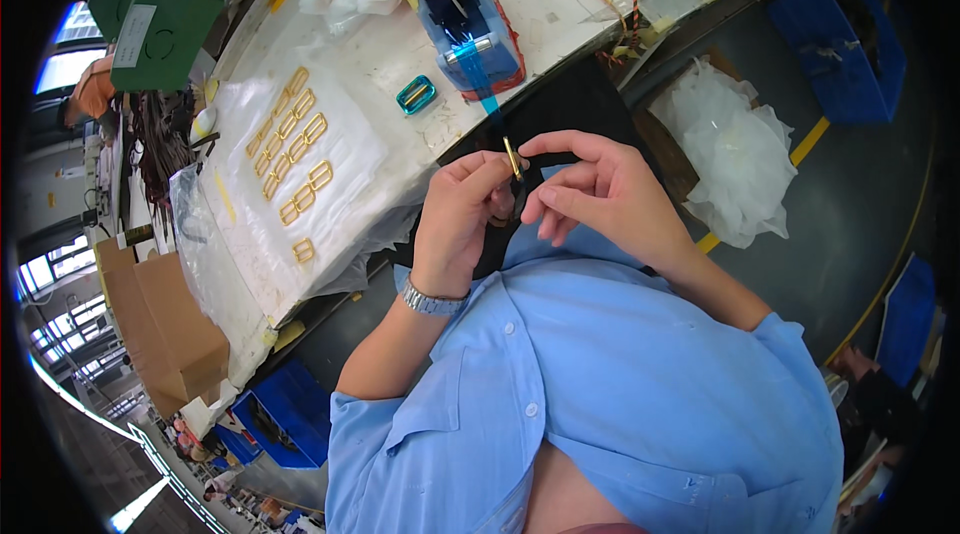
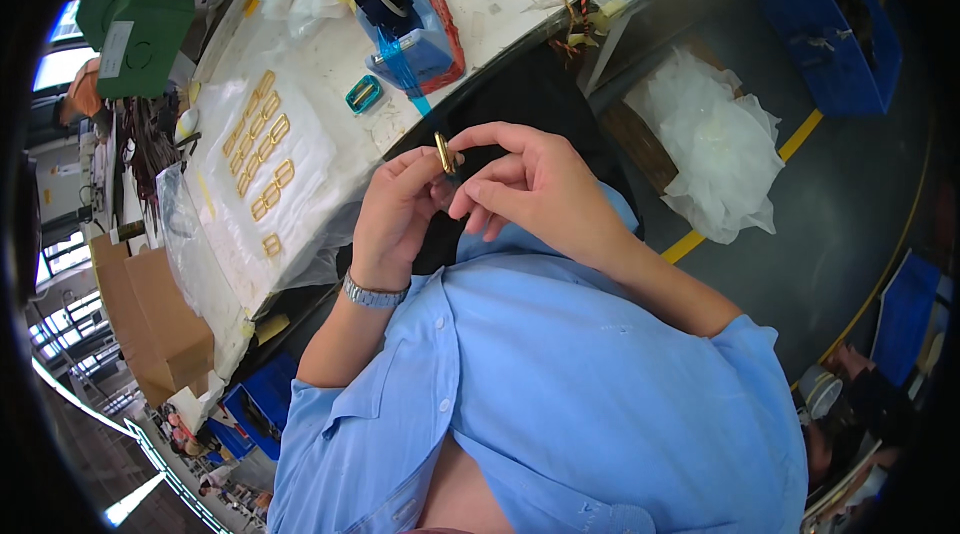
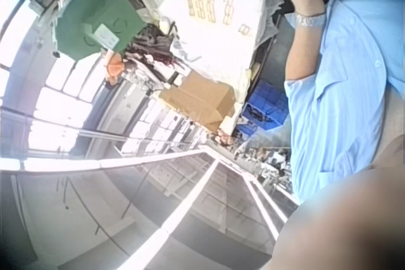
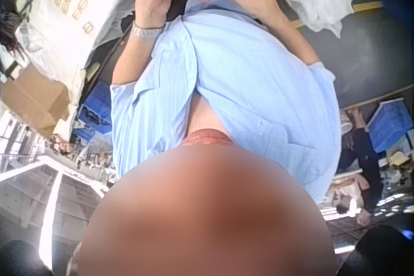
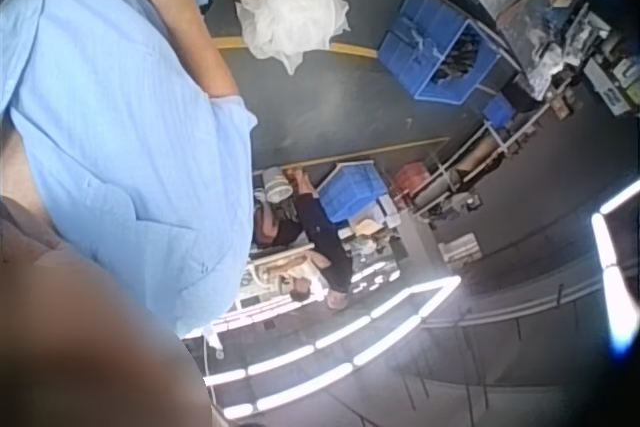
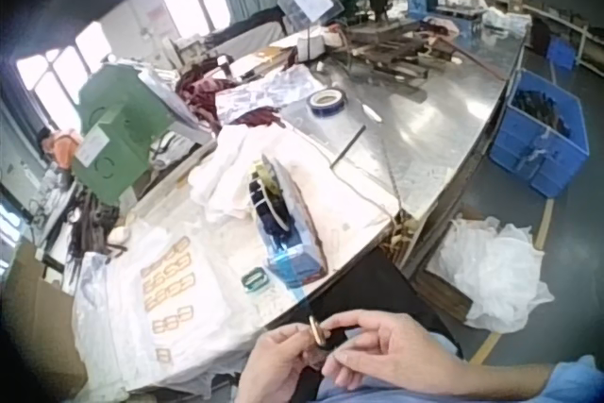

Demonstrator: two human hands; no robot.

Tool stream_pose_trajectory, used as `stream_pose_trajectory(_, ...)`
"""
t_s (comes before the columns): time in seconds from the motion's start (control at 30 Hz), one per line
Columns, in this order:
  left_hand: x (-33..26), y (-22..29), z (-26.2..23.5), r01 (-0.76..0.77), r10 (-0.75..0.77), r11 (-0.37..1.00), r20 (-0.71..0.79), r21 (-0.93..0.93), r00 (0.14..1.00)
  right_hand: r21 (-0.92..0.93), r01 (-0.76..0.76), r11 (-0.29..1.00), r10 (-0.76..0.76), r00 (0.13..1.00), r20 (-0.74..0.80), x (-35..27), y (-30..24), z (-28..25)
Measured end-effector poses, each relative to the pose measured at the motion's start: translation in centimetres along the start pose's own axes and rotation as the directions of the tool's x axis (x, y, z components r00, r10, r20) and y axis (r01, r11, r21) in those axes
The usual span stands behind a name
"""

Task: Unpacking gold-colored buckles from packaging and applying protective blue tape to them.

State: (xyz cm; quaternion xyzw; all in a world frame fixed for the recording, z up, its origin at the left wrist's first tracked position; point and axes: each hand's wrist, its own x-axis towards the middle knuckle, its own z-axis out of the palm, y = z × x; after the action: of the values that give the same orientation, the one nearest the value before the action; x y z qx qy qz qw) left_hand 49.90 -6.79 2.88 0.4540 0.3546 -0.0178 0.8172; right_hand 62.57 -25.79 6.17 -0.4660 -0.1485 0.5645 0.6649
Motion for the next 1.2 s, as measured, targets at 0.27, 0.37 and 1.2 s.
stream_pose_trajectory(0.27, 0.2, -0.1, -1.0, 0.079, -0.064, 0.992, 0.153, -0.094, 0.986, -0.537, 0.295, 0.79, -0.312, 0.948, 0.061, 2.5, 1.9, -1.6)
stream_pose_trajectory(0.37, 0.1, 0.0, -0.9, 0.118, -0.094, 0.982, 0.156, -0.15, 0.983, -0.405, 0.285, 0.868, -0.269, 0.958, 0.098, 3.5, 1.9, -1.3)
stream_pose_trajectory(1.2, -3.1, -0.1, 2.3, -0.538, 0.755, 0.383, 0.081, 0.751, 0.651, -0.142, 0.083, 0.986, -0.09, 0.995, -0.042, 4.8, 0.6, -0.3)
